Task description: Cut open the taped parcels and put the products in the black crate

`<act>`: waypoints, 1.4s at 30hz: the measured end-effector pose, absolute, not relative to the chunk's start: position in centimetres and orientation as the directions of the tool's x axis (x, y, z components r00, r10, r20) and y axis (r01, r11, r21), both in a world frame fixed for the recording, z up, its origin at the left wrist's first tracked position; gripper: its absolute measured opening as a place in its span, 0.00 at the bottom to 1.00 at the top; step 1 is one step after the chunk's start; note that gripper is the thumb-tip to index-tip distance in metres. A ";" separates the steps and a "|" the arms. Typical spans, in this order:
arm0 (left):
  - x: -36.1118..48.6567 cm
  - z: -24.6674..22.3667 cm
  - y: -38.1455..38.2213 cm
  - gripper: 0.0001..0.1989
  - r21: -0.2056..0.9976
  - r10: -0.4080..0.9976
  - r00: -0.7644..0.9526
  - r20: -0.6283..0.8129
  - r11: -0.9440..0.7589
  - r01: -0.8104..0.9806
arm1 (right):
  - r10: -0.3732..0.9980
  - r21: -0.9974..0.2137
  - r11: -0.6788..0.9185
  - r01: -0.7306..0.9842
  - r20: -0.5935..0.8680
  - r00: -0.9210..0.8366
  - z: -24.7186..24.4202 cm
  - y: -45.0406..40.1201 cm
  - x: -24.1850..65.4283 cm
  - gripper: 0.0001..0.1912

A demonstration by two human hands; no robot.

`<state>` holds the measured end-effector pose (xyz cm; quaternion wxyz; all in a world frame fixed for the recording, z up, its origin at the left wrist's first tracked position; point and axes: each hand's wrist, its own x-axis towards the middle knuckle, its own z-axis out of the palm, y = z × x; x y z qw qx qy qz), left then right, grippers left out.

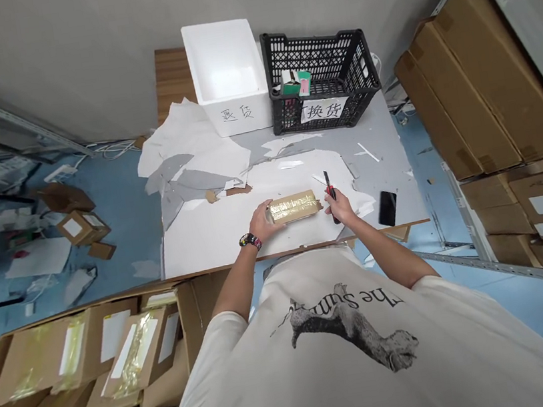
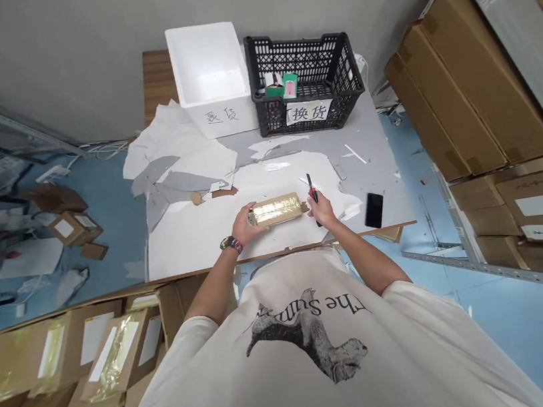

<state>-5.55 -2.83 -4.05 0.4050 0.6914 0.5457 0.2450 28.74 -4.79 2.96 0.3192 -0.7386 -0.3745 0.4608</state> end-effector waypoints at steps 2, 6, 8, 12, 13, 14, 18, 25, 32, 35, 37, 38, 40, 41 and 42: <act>-5.8 -4.2 -3.2 0.59 0.879 0.950 0.284 -0.132 -0.020 0.476 | 0.882 -0.816 -0.468 0.339 -0.404 0.244 3.7 -4.7 28.6 0.27; -5.6 -4.5 -3.3 0.61 0.938 0.926 0.304 -0.221 0.117 0.327 | 0.931 -0.720 -0.255 0.645 -0.363 -0.036 6.5 -4.1 27.4 0.22; -5.4 -4.7 -3.2 0.62 0.944 0.920 0.310 -0.240 0.147 0.294 | 0.908 -0.580 -0.069 0.812 -0.374 -0.190 8.2 -3.6 26.2 0.19; -5.1 -5.3 -2.7 0.65 0.956 0.915 0.328 -0.236 0.157 0.250 | 0.798 -0.284 0.232 0.930 -0.491 -0.349 11.2 -2.3 23.0 0.20; -5.0 -5.5 -2.6 0.66 0.959 0.914 0.332 -0.231 0.157 0.235 | 0.775 -0.234 0.279 0.931 -0.518 -0.362 11.7 -2.1 22.1 0.21; -5.0 -5.7 -2.5 0.66 0.963 0.915 0.336 -0.225 0.156 0.221 | 0.757 -0.195 0.318 0.928 -0.536 -0.372 12.1 -1.8 21.4 0.21; -4.8 -6.0 -2.4 0.65 0.969 0.915 0.341 -0.218 0.160 0.189 | 0.711 -0.098 0.432 0.896 -0.574 -0.406 12.7 -0.8 19.1 0.20; -4.7 -5.8 -2.6 0.66 0.977 0.918 0.351 -0.185 0.134 0.166 | 0.696 -0.026 0.485 0.874 -0.594 -0.403 12.6 0.1 17.5 0.21; -4.8 -6.2 -2.7 0.67 0.974 0.915 0.359 -0.186 0.123 0.191 | 0.690 -0.005 0.507 0.862 -0.597 -0.409 12.1 0.2 17.3 0.19; -4.9 -6.5 -2.7 0.67 0.971 0.914 0.355 -0.196 0.131 0.200 | 0.671 0.011 0.534 0.845 -0.613 -0.416 11.9 0.5 17.3 0.18; -4.9 -6.6 -2.7 0.68 0.974 0.915 0.352 -0.197 0.141 0.178 | 0.663 0.012 0.558 0.829 -0.608 -0.437 12.0 0.8 17.3 0.18; -4.9 -6.7 -2.8 0.68 0.976 0.916 0.351 -0.196 0.146 0.163 | 0.658 0.005 0.571 0.821 -0.602 -0.453 12.0 0.9 17.4 0.18; -4.9 -6.8 -2.8 0.68 0.979 0.917 0.351 -0.189 0.150 0.136 | 0.646 -0.017 0.590 0.808 -0.590 -0.484 12.1 0.9 17.5 0.18; -4.9 -6.8 -2.9 0.68 0.980 0.918 0.350 -0.186 0.150 0.128 | 0.644 -0.025 0.593 0.805 -0.586 -0.493 12.2 0.9 17.6 0.18; -4.8 -6.9 -2.9 0.68 0.981 0.920 0.346 -0.184 0.150 0.125 | 0.644 -0.030 0.592 0.805 -0.584 -0.495 12.2 0.9 17.8 0.18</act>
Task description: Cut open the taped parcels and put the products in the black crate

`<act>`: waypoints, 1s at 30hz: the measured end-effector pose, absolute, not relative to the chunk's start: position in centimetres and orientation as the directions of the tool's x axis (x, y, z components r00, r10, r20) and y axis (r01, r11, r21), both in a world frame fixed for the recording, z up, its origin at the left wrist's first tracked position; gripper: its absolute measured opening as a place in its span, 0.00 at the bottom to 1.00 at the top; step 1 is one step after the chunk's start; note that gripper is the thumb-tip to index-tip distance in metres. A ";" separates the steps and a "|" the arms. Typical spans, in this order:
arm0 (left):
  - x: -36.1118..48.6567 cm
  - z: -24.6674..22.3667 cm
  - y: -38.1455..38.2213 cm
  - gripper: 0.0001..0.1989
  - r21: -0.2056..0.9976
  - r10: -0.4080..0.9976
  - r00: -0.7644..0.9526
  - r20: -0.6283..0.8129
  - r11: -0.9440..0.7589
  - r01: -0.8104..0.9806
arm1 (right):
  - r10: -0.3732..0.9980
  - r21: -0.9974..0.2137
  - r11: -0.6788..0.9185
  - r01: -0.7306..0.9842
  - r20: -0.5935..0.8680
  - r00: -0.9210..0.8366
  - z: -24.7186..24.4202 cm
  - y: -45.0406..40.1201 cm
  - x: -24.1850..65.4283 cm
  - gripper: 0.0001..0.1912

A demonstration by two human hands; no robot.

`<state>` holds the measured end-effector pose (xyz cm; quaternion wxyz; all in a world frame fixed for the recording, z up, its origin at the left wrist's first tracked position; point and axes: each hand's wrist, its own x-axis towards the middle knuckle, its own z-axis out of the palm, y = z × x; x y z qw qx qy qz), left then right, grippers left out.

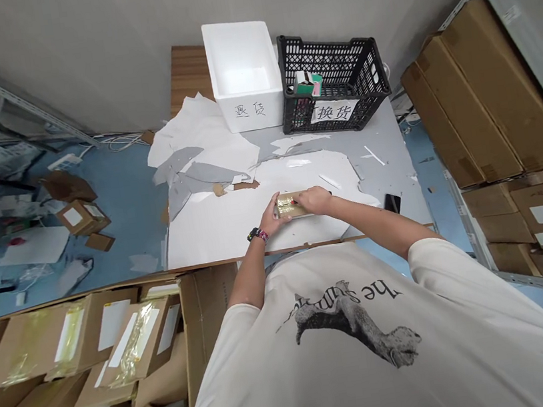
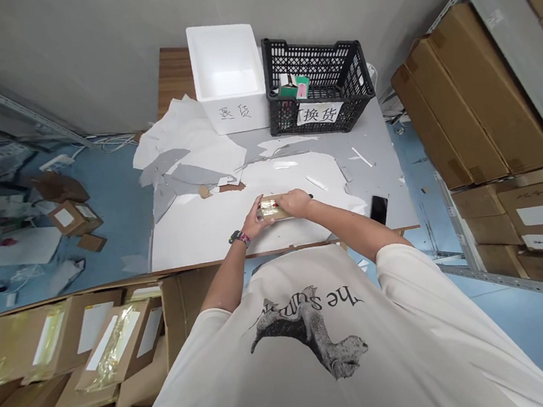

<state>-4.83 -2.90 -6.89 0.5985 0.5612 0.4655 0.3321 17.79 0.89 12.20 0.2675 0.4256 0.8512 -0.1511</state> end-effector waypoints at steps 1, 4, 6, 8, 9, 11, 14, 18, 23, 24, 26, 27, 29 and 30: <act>-4.8 -7.0 -2.9 0.67 0.981 0.921 0.342 -0.184 0.150 0.125 | 0.646 -0.030 0.589 0.808 -0.583 -0.492 12.2 0.9 17.9 0.18; -4.8 -7.2 -3.1 0.66 0.981 0.924 0.335 -0.185 0.151 0.125 | 0.651 -0.031 0.584 0.812 -0.579 -0.490 12.0 0.9 18.3 0.20; -4.7 -7.4 -3.2 0.66 0.983 0.925 0.336 -0.177 0.146 0.116 | 0.651 -0.038 0.589 0.807 -0.570 -0.502 11.9 1.0 18.4 0.20; -4.7 -7.5 -3.2 0.66 0.986 0.927 0.339 -0.163 0.136 0.101 | 0.651 -0.043 0.592 0.805 -0.563 -0.509 11.7 1.2 18.4 0.20; -4.7 -7.5 -3.3 0.67 0.986 0.927 0.339 -0.161 0.136 0.096 | 0.651 -0.043 0.590 0.806 -0.565 -0.507 11.6 1.2 18.3 0.20; -4.7 -7.4 -3.3 0.68 0.984 0.926 0.334 -0.175 0.150 0.100 | 0.649 -0.042 0.578 0.815 -0.581 -0.491 11.5 1.3 18.0 0.20; -4.7 -7.2 -3.2 0.68 0.978 0.923 0.331 -0.197 0.165 0.125 | 0.643 -0.043 0.560 0.828 -0.607 -0.466 11.5 1.3 17.6 0.20; -4.8 -7.0 -3.2 0.68 0.978 0.918 0.345 -0.194 0.153 0.145 | 0.637 -0.054 0.554 0.831 -0.615 -0.465 11.6 1.2 17.4 0.19; -5.0 -6.8 -3.2 0.67 0.972 0.915 0.353 -0.196 0.135 0.191 | 0.637 -0.041 0.550 0.834 -0.626 -0.450 11.6 1.1 18.7 0.18; -5.0 -6.7 -3.2 0.67 0.971 0.916 0.352 -0.195 0.131 0.198 | 0.639 -0.027 0.544 0.838 -0.634 -0.436 11.6 1.1 19.1 0.18; -4.9 -6.6 -3.2 0.67 0.970 0.917 0.347 -0.195 0.127 0.208 | 0.647 0.001 0.530 0.848 -0.648 -0.403 11.5 1.1 19.9 0.18; -4.9 -6.5 -3.2 0.67 0.969 0.917 0.345 -0.198 0.129 0.211 | 0.649 0.008 0.525 0.851 -0.651 -0.394 11.4 1.0 20.2 0.18; -4.9 -6.3 -3.2 0.67 0.967 0.916 0.345 -0.205 0.135 0.215 | 0.652 0.006 0.523 0.852 -0.646 -0.396 11.4 0.9 20.7 0.19; -4.9 -6.2 -3.2 0.67 0.967 0.916 0.345 -0.206 0.137 0.216 | 0.653 0.003 0.521 0.853 -0.645 -0.397 11.4 0.8 20.9 0.19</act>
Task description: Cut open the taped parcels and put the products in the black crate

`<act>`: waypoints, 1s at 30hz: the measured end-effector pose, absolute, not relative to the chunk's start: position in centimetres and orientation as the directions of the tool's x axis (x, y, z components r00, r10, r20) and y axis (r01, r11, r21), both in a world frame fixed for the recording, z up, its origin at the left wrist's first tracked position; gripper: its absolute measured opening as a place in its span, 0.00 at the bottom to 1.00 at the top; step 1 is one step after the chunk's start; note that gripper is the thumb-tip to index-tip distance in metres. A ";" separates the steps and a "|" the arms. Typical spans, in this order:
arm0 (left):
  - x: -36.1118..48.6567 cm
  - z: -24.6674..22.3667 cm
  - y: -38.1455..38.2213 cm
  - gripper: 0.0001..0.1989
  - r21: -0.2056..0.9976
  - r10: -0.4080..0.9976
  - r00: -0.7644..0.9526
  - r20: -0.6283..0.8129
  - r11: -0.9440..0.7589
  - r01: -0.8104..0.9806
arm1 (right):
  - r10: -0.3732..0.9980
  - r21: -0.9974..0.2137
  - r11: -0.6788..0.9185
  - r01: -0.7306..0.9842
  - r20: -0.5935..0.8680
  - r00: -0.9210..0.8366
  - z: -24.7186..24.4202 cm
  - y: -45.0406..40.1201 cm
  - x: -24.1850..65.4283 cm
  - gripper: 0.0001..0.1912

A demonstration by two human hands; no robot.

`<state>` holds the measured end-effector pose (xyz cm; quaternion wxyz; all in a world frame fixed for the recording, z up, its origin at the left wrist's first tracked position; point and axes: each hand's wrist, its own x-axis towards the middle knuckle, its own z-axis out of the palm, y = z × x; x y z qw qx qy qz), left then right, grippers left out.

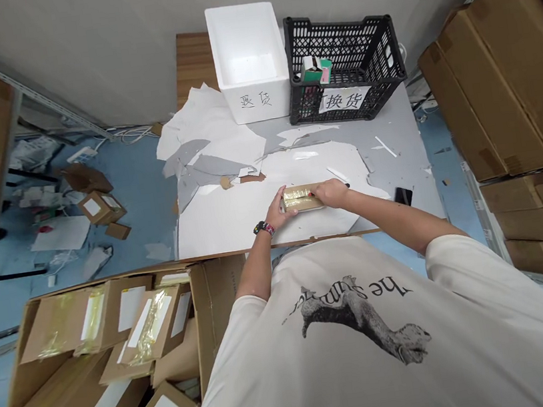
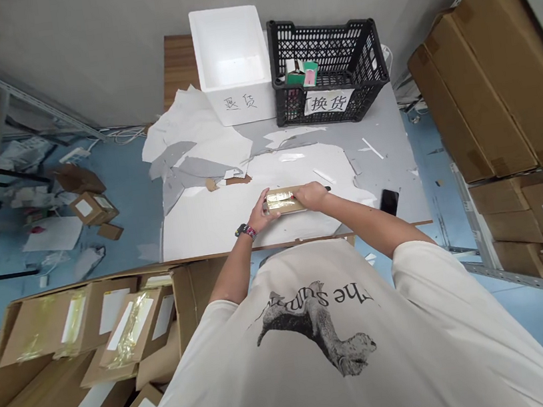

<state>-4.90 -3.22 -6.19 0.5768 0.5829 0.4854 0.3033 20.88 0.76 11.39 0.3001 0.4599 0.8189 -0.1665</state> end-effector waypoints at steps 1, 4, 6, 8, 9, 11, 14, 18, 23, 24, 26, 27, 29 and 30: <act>-4.9 -6.1 -3.2 0.66 0.967 0.917 0.343 -0.205 0.135 0.217 | 0.657 0.003 0.517 0.856 -0.643 -0.394 11.4 0.7 21.0 0.20; -4.9 -5.7 -3.2 0.65 0.967 0.920 0.343 -0.190 0.114 0.228 | 0.673 0.019 0.486 0.874 -0.646 -0.360 11.6 0.4 21.8 0.21; -5.0 -5.4 -3.2 0.64 0.966 0.921 0.347 -0.180 0.099 0.238 | 0.679 0.041 0.466 0.884 -0.656 -0.328 11.9 0.2 22.7 0.21; -5.0 -5.3 -3.1 0.63 0.967 0.921 0.350 -0.170 0.087 0.240 | 0.687 0.068 0.450 0.890 -0.664 -0.296 12.2 0.0 23.8 0.22; -5.0 -5.2 -3.1 0.63 0.967 0.922 0.351 -0.165 0.082 0.241 | 0.691 0.084 0.443 0.893 -0.666 -0.281 12.4 -0.1 24.3 0.22; -5.1 -5.2 -3.1 0.62 0.967 0.921 0.356 -0.160 0.074 0.244 | 0.699 0.113 0.432 0.895 -0.669 -0.252 12.7 -0.3 25.2 0.23; -5.2 -5.3 -2.9 0.62 0.966 0.919 0.361 -0.156 0.065 0.251 | 0.708 0.145 0.411 0.900 -0.673 -0.215 12.9 -0.6 26.0 0.24; -5.3 -5.4 -2.8 0.61 0.968 0.920 0.365 -0.144 0.054 0.246 | 0.714 0.174 0.374 0.911 -0.681 -0.163 12.9 -1.0 26.9 0.23; -5.3 -5.3 -2.7 0.61 0.961 0.916 0.367 -0.161 0.062 0.268 | 0.726 0.200 0.356 0.913 -0.674 -0.136 12.9 -1.5 27.9 0.24; -5.3 -5.3 -2.7 0.61 0.959 0.915 0.367 -0.168 0.065 0.277 | 0.727 0.198 0.353 0.914 -0.673 -0.136 12.9 -1.5 28.0 0.24; -5.3 -5.2 -2.7 0.61 0.955 0.914 0.368 -0.173 0.064 0.290 | 0.730 0.184 0.354 0.917 -0.668 -0.147 13.0 -1.5 28.2 0.24; -5.3 -5.2 -2.7 0.61 0.955 0.914 0.369 -0.169 0.059 0.291 | 0.731 0.183 0.354 0.917 -0.666 -0.149 13.1 -1.5 28.6 0.24; -5.5 -5.2 -2.7 0.61 0.957 0.916 0.371 -0.152 0.043 0.286 | 0.731 0.245 0.325 0.914 -0.678 -0.078 13.3 -1.6 30.2 0.24; -5.6 -5.2 -2.7 0.60 0.958 0.917 0.372 -0.145 0.037 0.283 | 0.722 0.292 0.300 0.908 -0.692 -0.016 13.5 -1.7 31.5 0.23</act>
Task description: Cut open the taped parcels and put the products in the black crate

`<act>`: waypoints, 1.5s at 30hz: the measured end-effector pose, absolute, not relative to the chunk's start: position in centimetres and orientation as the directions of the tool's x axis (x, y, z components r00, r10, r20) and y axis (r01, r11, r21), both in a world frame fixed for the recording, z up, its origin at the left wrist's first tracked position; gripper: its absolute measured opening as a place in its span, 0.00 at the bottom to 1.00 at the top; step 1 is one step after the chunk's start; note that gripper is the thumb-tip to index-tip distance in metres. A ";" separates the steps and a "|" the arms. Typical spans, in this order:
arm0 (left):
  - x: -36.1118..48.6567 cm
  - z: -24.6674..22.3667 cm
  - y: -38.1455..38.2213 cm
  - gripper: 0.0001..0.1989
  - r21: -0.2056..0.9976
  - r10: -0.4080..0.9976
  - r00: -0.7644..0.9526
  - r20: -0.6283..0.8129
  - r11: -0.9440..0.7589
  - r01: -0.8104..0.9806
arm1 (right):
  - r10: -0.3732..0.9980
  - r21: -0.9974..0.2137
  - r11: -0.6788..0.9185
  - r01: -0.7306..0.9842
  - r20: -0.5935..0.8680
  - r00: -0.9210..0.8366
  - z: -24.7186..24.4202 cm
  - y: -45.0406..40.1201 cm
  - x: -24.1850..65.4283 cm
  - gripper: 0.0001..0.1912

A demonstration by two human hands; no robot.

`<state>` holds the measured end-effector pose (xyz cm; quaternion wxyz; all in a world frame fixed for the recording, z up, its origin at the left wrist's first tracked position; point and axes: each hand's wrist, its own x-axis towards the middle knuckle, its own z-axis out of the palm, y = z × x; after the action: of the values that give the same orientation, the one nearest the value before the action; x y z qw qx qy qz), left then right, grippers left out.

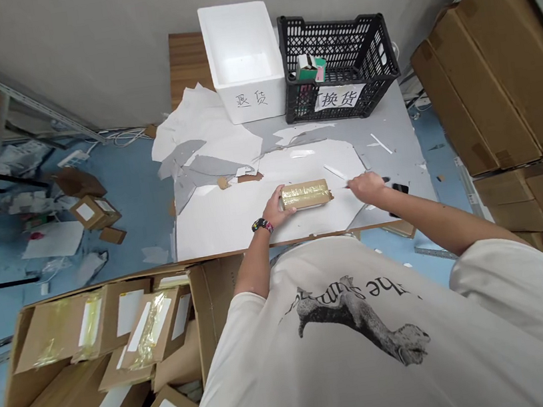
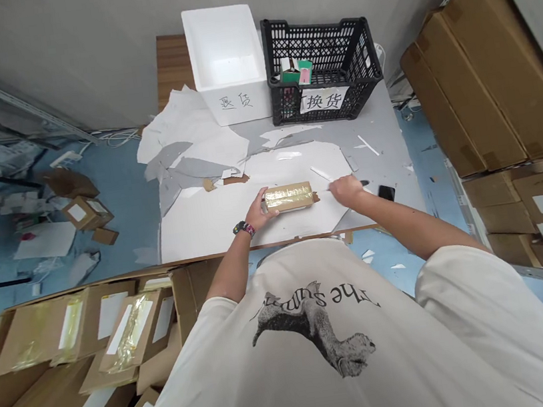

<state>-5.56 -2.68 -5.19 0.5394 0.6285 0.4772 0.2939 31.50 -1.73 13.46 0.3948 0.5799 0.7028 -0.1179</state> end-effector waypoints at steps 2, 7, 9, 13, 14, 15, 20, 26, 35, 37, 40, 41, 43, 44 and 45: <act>-5.6 -5.4 -2.6 0.60 0.959 0.919 0.368 -0.139 0.033 0.280 | 0.692 0.384 0.233 0.893 -0.711 0.125 14.0 -2.5 34.8 0.22; -5.0 -6.0 -2.3 0.60 0.962 0.933 0.345 -0.100 0.002 0.274 | 0.811 0.327 0.093 0.940 -0.573 0.119 14.9 -5.6 40.4 0.22; -4.7 -5.9 -2.1 0.61 0.959 0.933 0.347 -0.097 -0.006 0.284 | 0.830 0.261 0.007 0.965 -0.539 0.139 14.2 -6.1 39.5 0.22; -4.3 -4.6 -2.6 0.58 0.924 0.931 0.358 -0.069 -0.076 0.375 | 0.839 0.048 -0.149 0.988 -0.522 0.152 11.6 -5.4 34.3 0.23; -4.1 -4.1 -2.9 0.55 0.906 0.937 0.347 -0.044 -0.109 0.409 | 0.844 -0.018 -0.173 0.985 -0.518 0.139 10.9 -4.9 32.9 0.23; -3.9 -3.6 -3.3 0.52 0.885 0.943 0.332 -0.014 -0.143 0.443 | 0.850 -0.079 -0.193 0.978 -0.512 0.126 10.2 -4.4 31.6 0.23; -1.6 -1.7 -5.3 0.32 0.807 0.931 0.361 0.057 -0.256 0.532 | 0.865 -0.229 -0.219 0.948 -0.495 0.080 7.9 -1.6 27.2 0.25; 1.0 -0.1 -5.9 0.33 0.705 0.916 0.401 0.004 -0.287 0.648 | 0.858 -0.253 -0.163 0.954 -0.514 0.010 6.3 0.6 25.7 0.22; 2.4 1.9 -4.6 0.25 0.410 0.908 0.394 -0.145 -0.307 0.859 | 0.831 -0.283 -0.234 0.930 -0.555 0.041 5.6 3.1 24.9 0.18; 2.7 1.9 -4.0 0.23 0.399 0.907 0.391 -0.158 -0.304 0.865 | 0.828 -0.280 -0.217 0.935 -0.560 0.025 5.7 3.3 24.7 0.19; 3.4 1.7 -3.3 0.23 0.379 0.912 0.373 -0.172 -0.288 0.880 | 0.829 -0.272 -0.191 0.943 -0.559 0.007 5.7 3.5 24.4 0.20; 3.6 1.6 -3.1 0.23 0.372 0.916 0.362 -0.171 -0.280 0.885 | 0.827 -0.269 -0.189 0.944 -0.562 0.006 5.6 3.5 24.4 0.21; 3.9 1.3 -3.1 0.23 0.364 0.926 0.342 -0.161 -0.266 0.892 | 0.824 -0.278 -0.189 0.942 -0.566 -0.002 5.5 3.6 24.5 0.21; 3.9 1.2 -3.1 0.23 0.365 0.928 0.339 -0.152 -0.266 0.892 | 0.824 -0.289 -0.189 0.938 -0.566 -0.008 5.4 3.6 24.6 0.20; 3.8 1.0 -3.3 0.23 0.370 0.929 0.343 -0.141 -0.272 0.888 | 0.824 -0.303 -0.192 0.934 -0.566 -0.014 5.3 3.6 24.7 0.19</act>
<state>3.85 -3.27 1.04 0.1954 0.7958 0.5708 0.0518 24.72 3.58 5.33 0.0825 0.6972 0.6304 -0.3312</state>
